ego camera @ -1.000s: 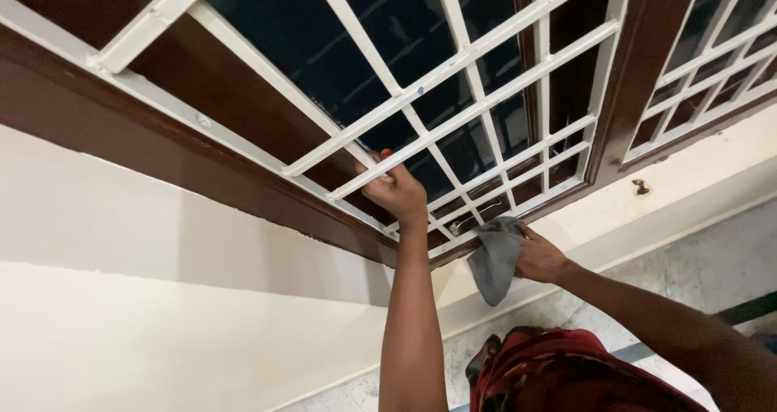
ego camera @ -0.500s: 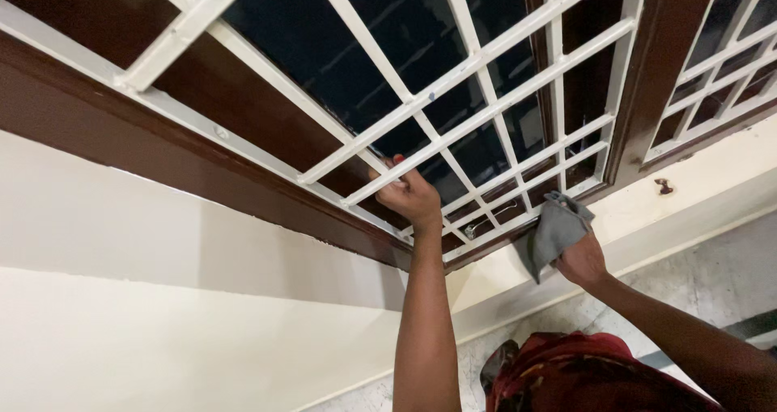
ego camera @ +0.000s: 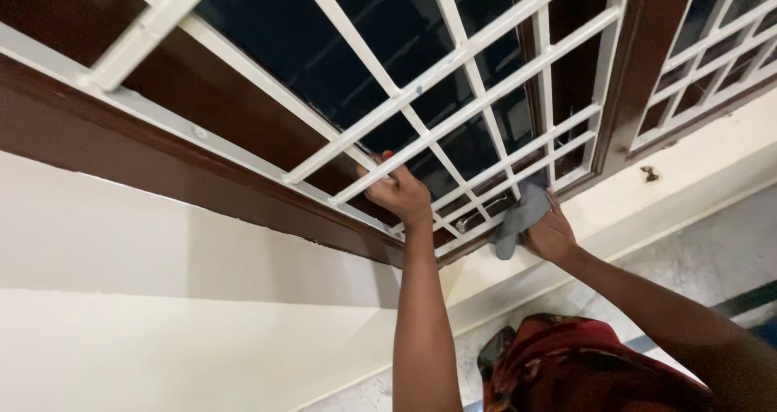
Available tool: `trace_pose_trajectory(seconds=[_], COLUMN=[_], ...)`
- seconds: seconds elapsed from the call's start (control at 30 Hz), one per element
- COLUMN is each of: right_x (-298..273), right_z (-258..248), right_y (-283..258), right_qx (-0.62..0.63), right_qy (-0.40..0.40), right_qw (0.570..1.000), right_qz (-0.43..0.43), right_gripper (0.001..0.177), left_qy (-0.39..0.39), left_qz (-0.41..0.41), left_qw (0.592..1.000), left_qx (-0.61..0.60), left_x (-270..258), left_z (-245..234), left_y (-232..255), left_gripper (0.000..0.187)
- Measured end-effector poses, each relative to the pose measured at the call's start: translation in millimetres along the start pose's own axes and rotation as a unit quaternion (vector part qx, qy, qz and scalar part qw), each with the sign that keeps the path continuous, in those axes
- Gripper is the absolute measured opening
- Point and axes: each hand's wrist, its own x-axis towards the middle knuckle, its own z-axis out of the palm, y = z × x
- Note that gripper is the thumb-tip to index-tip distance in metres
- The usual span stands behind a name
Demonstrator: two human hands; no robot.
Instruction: The person cleans a window by wiping the window grill bars and window panes with a cloth.
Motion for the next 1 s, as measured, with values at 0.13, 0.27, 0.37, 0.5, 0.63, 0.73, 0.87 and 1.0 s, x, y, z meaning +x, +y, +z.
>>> trace_pose_trajectory(seconds=[0.13, 0.27, 0.37, 0.5, 0.63, 0.73, 0.87, 1.0], right_x=[-27.0, -40.2, -31.4, 23.5, 53.3, 33.1, -5.4, -7.2], right_z=[-17.9, -22.9, -9.8, 24.3, 24.6, -6.5, -50.7, -81.7], right_y=[35.3, 70.8, 76.0, 71.5, 72.0, 74.3, 70.3, 98.8], right_qx=[-0.308, -0.264, -0.176, -0.072, 0.261, 0.109, -0.320, -0.548], right_qy=[-0.090, 0.018, 0.024, 0.103, 0.196, 0.037, -0.161, -0.221], right_qw=[0.946, 0.964, 0.978, 0.988, 0.936, 0.990, 0.934, 0.806], right_qz=[-0.036, 0.030, 0.113, 0.090, 0.131, 0.081, -0.017, -0.048], right_gripper=[0.067, 0.076, 0.050, 0.026, 0.018, 0.025, 0.057, 0.058], left_qy=[-0.015, 0.003, 0.006, 0.007, 0.001, 0.002, -0.007, -0.004], left_qz=[-0.029, -0.023, -0.004, -0.035, -0.037, -0.005, 0.003, -0.024], left_qw=[0.999, 1.000, 1.000, 0.998, 0.999, 1.000, 1.000, 1.000], left_qx=[-0.010, 0.004, -0.001, 0.043, 0.018, -0.018, -0.016, -0.018], left_x=[-4.6, 1.1, -1.0, 1.7, -0.8, 0.2, 0.8, 2.7], left_z=[-4.0, 1.4, 0.7, 0.6, -1.8, -0.8, -1.5, 0.4], left_y=[-4.3, 5.1, 9.1, 4.2, 3.2, -0.3, 1.2, 3.8], left_gripper=[0.021, 0.020, 0.020, 0.020, 0.020, 0.018, 0.017, 0.018])
